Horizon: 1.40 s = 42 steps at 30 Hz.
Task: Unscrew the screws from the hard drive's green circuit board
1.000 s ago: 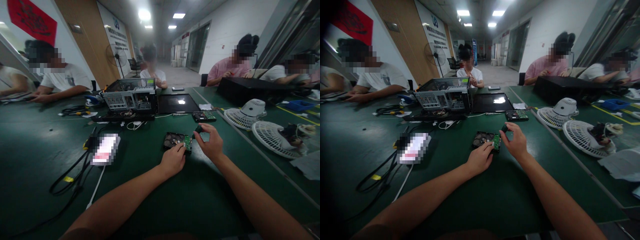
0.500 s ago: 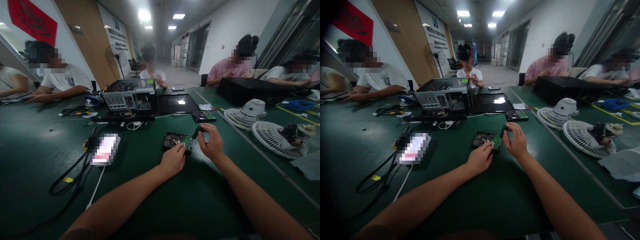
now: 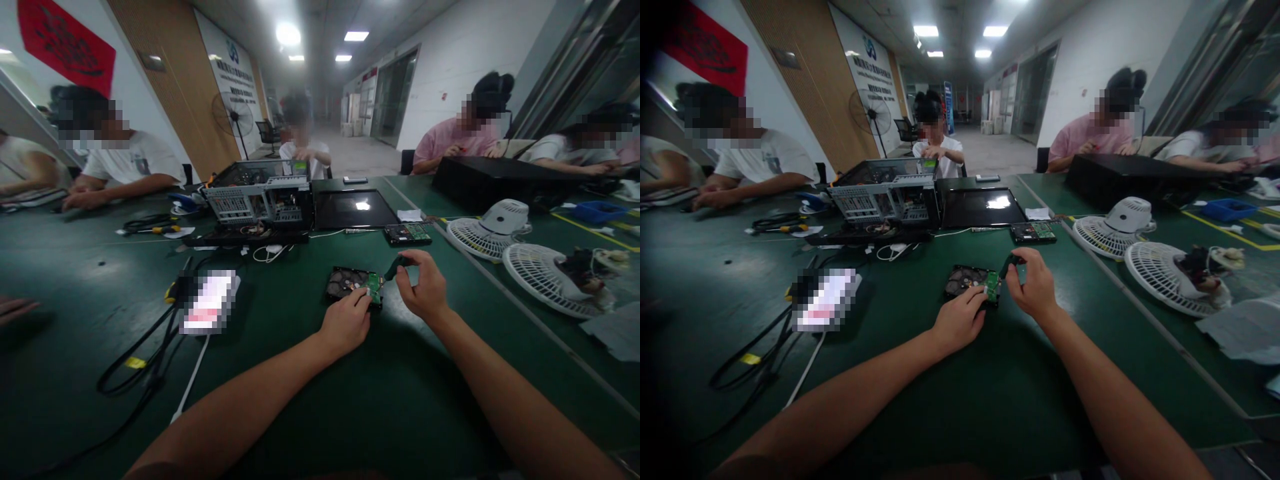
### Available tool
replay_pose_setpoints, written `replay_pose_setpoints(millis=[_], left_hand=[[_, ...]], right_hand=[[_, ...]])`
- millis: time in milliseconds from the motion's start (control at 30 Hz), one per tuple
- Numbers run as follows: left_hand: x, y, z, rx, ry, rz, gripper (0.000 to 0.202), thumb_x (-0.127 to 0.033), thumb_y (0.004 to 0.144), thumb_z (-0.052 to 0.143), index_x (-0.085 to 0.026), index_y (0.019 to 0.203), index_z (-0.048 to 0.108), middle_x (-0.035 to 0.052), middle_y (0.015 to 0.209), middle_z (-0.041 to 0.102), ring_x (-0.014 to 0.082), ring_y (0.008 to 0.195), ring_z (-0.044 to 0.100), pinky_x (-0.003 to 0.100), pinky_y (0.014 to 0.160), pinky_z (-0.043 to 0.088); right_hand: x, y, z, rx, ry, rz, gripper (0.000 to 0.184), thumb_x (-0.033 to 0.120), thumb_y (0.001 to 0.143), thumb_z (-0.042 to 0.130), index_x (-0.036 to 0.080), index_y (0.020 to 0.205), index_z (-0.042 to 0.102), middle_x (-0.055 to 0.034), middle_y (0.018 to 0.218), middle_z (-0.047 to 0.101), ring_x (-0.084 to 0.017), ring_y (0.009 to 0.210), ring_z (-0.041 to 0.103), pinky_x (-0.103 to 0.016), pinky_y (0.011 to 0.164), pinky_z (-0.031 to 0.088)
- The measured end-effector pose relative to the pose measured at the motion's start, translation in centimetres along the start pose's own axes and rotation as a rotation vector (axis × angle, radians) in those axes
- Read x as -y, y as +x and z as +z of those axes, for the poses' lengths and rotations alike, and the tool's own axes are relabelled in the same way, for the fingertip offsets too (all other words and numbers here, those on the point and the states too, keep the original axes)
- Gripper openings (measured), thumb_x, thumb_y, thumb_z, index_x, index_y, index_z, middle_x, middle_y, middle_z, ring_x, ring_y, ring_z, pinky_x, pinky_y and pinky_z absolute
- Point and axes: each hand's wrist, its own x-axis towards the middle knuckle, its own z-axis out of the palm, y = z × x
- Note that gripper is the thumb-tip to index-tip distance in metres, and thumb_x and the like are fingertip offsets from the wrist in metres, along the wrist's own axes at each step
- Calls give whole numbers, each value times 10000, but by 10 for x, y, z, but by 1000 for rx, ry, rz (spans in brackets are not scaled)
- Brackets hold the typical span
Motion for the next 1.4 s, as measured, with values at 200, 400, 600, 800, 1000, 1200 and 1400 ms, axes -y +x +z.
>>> replay_pose_setpoints(millis=[200, 400, 600, 800, 1000, 1200, 1400], left_hand=[[1, -1, 0, 0, -7, 2, 431, -202, 929, 569, -216, 1355, 506, 91, 1466, 519, 264, 1264, 586, 412, 1027, 558], [0, 0, -1, -2, -14, -4, 437, -199, 923, 568, -220, 1356, 507, 93, 1464, 519, 265, 1246, 598, 412, 1009, 569], [1, -1, 0, 1, -10, -2, 436, -199, 921, 576, -222, 1351, 509, 96, 1457, 523, 264, 1247, 598, 417, 1014, 565], [1, 0, 1, -2, -5, -8, 429, -206, 929, 564, -220, 1354, 507, 81, 1467, 520, 262, 1245, 598, 420, 1025, 560], [0, 0, 0, -3, -16, 3, 430, -201, 929, 558, -223, 1355, 510, 83, 1458, 527, 260, 1253, 595, 413, 1029, 558], [0, -1, -1, -16, -14, 0, 411, -202, 931, 559, -213, 1340, 520, 85, 1460, 525, 263, 1245, 596, 413, 1022, 562], [1, -1, 0, -6, -1, 5, 424, -206, 933, 560, -211, 1353, 508, 91, 1462, 521, 266, 1237, 601, 419, 995, 575]], right_hand=[[2, 2, 0, -44, -54, -26, 339, 297, 863, 701, 228, 1163, 559, -44, 931, 611, -207, 803, 613, -397, 769, 553], [8, 5, -2, 7, -18, -70, 351, 238, 902, 619, 235, 1246, 551, -42, 905, 617, -220, 842, 618, -419, 807, 550], [7, 4, 1, -45, -55, -50, 361, 275, 873, 695, 241, 1204, 555, -15, 843, 601, -206, 790, 609, -395, 761, 556], [3, 2, 3, -63, -14, -42, 366, 265, 861, 715, 226, 1189, 557, -94, 1061, 647, -239, 933, 662, -437, 809, 594], [3, -2, 7, -68, 95, 5, 383, 243, 864, 703, 227, 1214, 549, -89, 1132, 664, -208, 929, 714, -372, 783, 636], [5, -4, 7, -71, 63, 32, 427, 280, 862, 731, 212, 1247, 559, -73, 1048, 693, -182, 807, 725, -346, 753, 638], [8, -6, 7, -11, 16, -25, 490, 284, 885, 705, 208, 1342, 544, -97, 1087, 693, -195, 816, 713, -381, 788, 632]])
